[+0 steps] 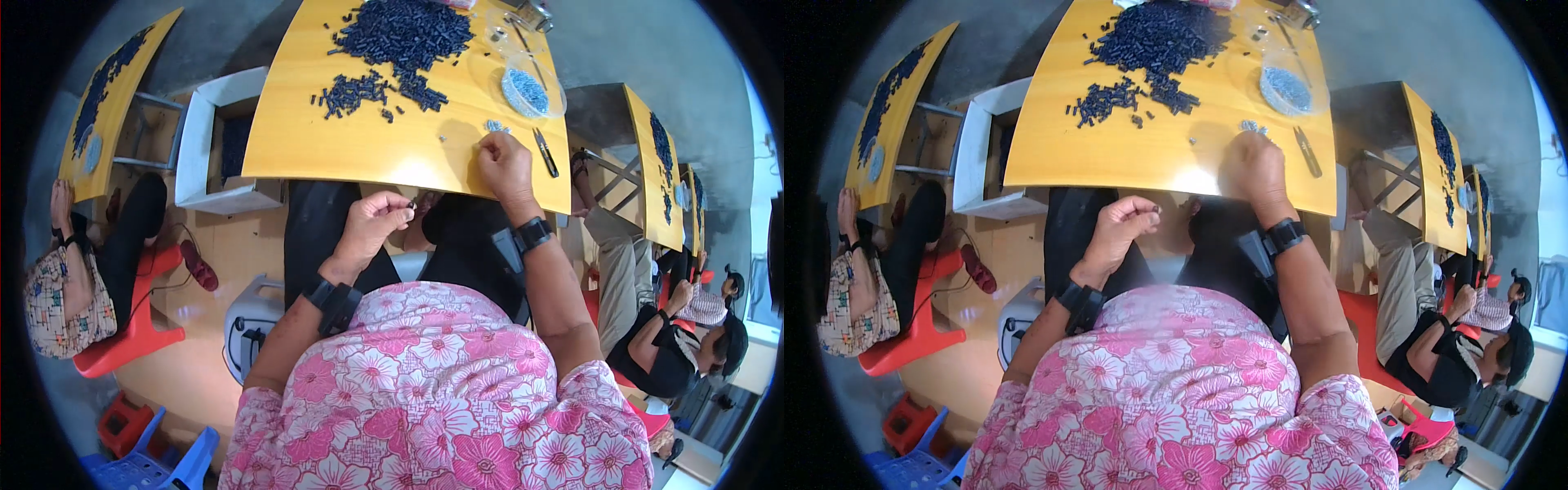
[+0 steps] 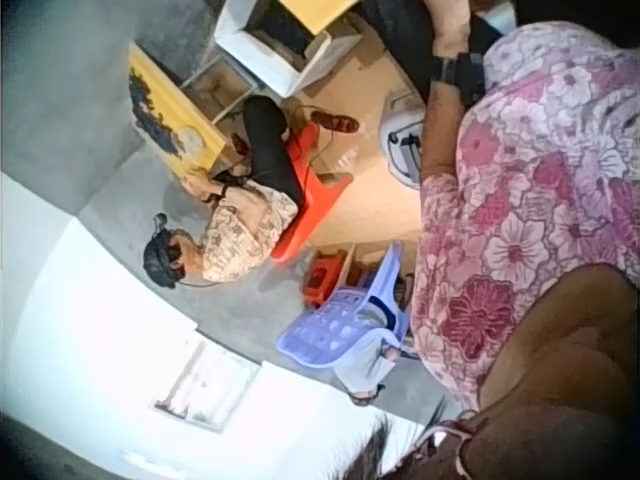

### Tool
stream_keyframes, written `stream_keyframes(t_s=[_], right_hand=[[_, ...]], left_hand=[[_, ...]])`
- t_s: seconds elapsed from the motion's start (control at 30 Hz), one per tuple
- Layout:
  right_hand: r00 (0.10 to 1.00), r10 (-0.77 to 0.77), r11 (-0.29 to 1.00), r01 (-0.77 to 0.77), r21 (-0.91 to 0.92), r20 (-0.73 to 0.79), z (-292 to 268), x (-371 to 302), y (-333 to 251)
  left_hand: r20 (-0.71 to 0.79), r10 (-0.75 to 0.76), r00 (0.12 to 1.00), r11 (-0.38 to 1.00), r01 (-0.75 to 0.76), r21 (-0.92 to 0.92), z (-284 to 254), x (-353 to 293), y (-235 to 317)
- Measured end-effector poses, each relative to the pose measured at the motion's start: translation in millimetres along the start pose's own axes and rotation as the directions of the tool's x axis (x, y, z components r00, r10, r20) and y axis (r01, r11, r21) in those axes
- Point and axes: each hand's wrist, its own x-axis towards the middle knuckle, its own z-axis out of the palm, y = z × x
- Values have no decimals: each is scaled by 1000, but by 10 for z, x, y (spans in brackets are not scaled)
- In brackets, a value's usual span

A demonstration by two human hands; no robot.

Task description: Assembling small black plastic parts into blue plastic frames at a workstation.

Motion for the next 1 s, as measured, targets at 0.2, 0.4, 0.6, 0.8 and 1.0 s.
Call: stream_keyframes(t_s=[0.2,0.4,0.6,0.8,1.0], right_hand=[[994,61,996,-67,59,89,-52,-27,-29],[997,-65,979,54,194,47,-7,-24,-252],[976,-179,983,173,54,123,13,168,-534],[993,96,990,-103,92,76,150,177,-524],[985,-92,992,77,104,147,120,235,-449]], left_hand=[[5,16,1000,999,-16,-34,31,-6,17],[14,3,1000,998,-2,-61,44,-10,42],[0,-11,1000,1000,11,-29,41,1,30],[1,-2,1000,1000,2,-30,27,21,12],[9,-12,1000,997,13,-70,29,29,19]])
